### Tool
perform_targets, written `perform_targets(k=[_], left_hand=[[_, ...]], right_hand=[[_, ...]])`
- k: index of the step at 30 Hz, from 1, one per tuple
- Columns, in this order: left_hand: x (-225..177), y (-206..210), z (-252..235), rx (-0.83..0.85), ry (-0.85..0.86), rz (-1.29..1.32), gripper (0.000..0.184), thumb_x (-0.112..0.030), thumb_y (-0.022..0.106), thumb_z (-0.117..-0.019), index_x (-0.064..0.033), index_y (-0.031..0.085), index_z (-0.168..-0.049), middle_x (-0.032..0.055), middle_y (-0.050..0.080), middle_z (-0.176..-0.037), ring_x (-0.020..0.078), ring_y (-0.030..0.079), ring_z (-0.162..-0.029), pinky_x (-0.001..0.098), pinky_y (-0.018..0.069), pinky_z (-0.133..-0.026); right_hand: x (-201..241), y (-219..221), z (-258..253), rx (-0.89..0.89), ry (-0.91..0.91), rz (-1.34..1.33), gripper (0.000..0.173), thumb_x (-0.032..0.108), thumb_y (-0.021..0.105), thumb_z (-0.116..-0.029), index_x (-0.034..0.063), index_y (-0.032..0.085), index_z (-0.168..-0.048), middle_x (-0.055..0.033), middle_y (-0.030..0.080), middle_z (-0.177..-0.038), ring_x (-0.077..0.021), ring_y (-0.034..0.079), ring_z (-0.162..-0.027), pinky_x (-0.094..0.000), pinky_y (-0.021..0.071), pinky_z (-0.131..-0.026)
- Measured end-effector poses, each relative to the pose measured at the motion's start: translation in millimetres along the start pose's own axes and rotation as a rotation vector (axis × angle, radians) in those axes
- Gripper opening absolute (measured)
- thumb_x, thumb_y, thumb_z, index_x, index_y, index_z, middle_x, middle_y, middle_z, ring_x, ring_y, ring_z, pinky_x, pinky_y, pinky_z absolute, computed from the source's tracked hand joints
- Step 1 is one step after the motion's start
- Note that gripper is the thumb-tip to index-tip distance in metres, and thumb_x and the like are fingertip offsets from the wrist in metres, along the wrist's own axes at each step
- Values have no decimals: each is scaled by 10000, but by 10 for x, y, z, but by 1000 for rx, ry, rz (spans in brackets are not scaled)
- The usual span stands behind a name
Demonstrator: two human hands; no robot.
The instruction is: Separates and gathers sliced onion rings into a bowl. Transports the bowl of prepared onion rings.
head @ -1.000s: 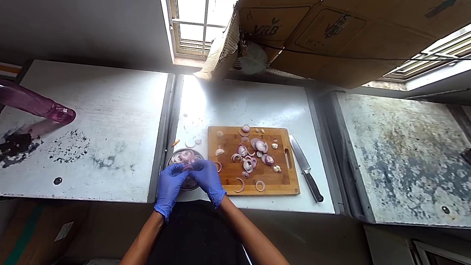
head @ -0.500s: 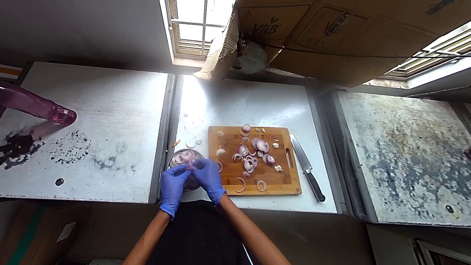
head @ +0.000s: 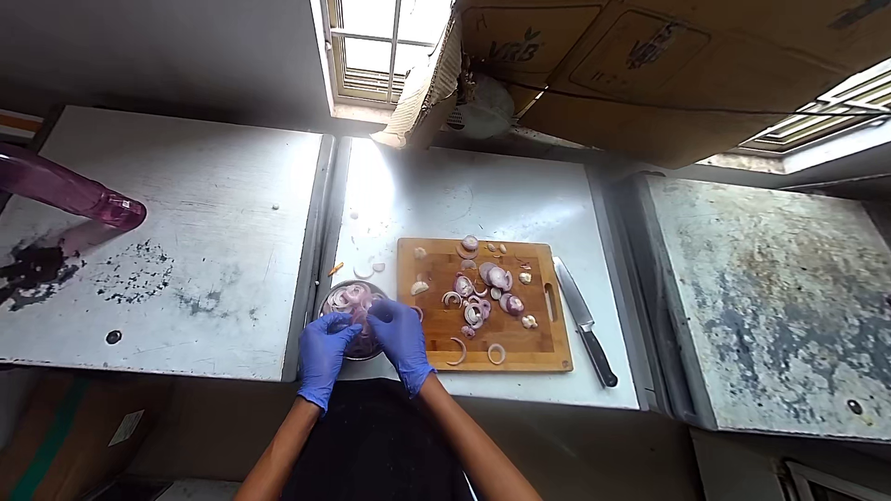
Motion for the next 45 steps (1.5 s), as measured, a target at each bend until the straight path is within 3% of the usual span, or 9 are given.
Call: perform_targets(k=[8,14,18,21,25,29,38,41,45], left_hand=[[-69,-13,-10,-33,116,-192,179,-166,853,-833,-103,796,-990,23,773,-979,118,731,-941,359,591,-921],[-477,-341,-147,-230,332,-358,300,-355,729,-937,-103,795,-1086,84,721,-1011,227,695,-831,469,594,-772],[-787,-728,-1062,-218,272,-513,248,-211,614,-1026,-84,739,-1200,152,697,-1177,310,701,-995,546,571,-887],[-832,-803,-1914,-148,271,-639,301,-152,622,-1008,-67,688,-1289,191,649,-1273,358,669,-1100,572,550,-940],[-892,-836,-2663,-130,140,-806,481,-227,660,-984,-58,577,-1426,212,602,-1348,383,615,-1226,556,541,-970],[-801,-828,-2979,-106,73,-895,379,-193,650,-983,-54,638,-1335,229,596,-1325,408,617,-1202,573,553,-924],[-788,-884,-2955,-41,31,-850,193,-167,679,-884,-19,681,-1009,204,708,-1000,386,696,-993,608,549,-815],[-970,-732,-2354,27,230,-567,203,-152,704,-863,-26,709,-1022,157,720,-934,318,708,-878,559,577,-785],[-747,-257,-1151,365,281,-320,216,-197,720,-889,-53,726,-1050,74,733,-984,181,719,-893,408,608,-818]], right_hand=[[43,-55,-18,-5,-22,85,184,319,654,-942,201,795,-952,21,755,-908,-148,707,-876,-440,554,-817],[227,-268,-588,-174,-200,201,162,159,648,-963,119,771,-1061,-89,733,-1000,-268,712,-848,-516,582,-750],[303,-4,-1186,21,-340,502,256,117,730,-895,109,728,-1151,-168,672,-1150,-354,686,-1004,-546,585,-794],[240,279,-1445,189,-456,717,256,142,809,-809,130,727,-1052,-158,648,-1109,-361,661,-1011,-520,591,-745],[228,362,-1437,398,-403,765,157,133,581,-991,81,695,-1085,-164,677,-1107,-362,661,-1070,-543,557,-847],[213,336,-1336,459,-322,778,240,161,471,-1039,57,663,-1139,-173,674,-1138,-360,677,-1074,-555,553,-846],[258,118,-1459,368,-326,700,246,350,624,-846,109,672,-864,-70,688,-873,-265,690,-852,-509,530,-694],[482,-284,-1158,170,-421,349,152,264,675,-808,115,691,-830,-35,683,-785,-221,677,-732,-478,541,-638],[692,-443,-610,440,-300,259,211,192,635,-950,47,746,-1056,-127,717,-1008,-287,683,-907,-514,536,-827]])
Point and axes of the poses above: each hand's wrist, its own z-axis away from the middle knuckle, its own y-axis out of the palm, x = y × z, the point moved 9 cm from there along -z, towards the middle knuckle
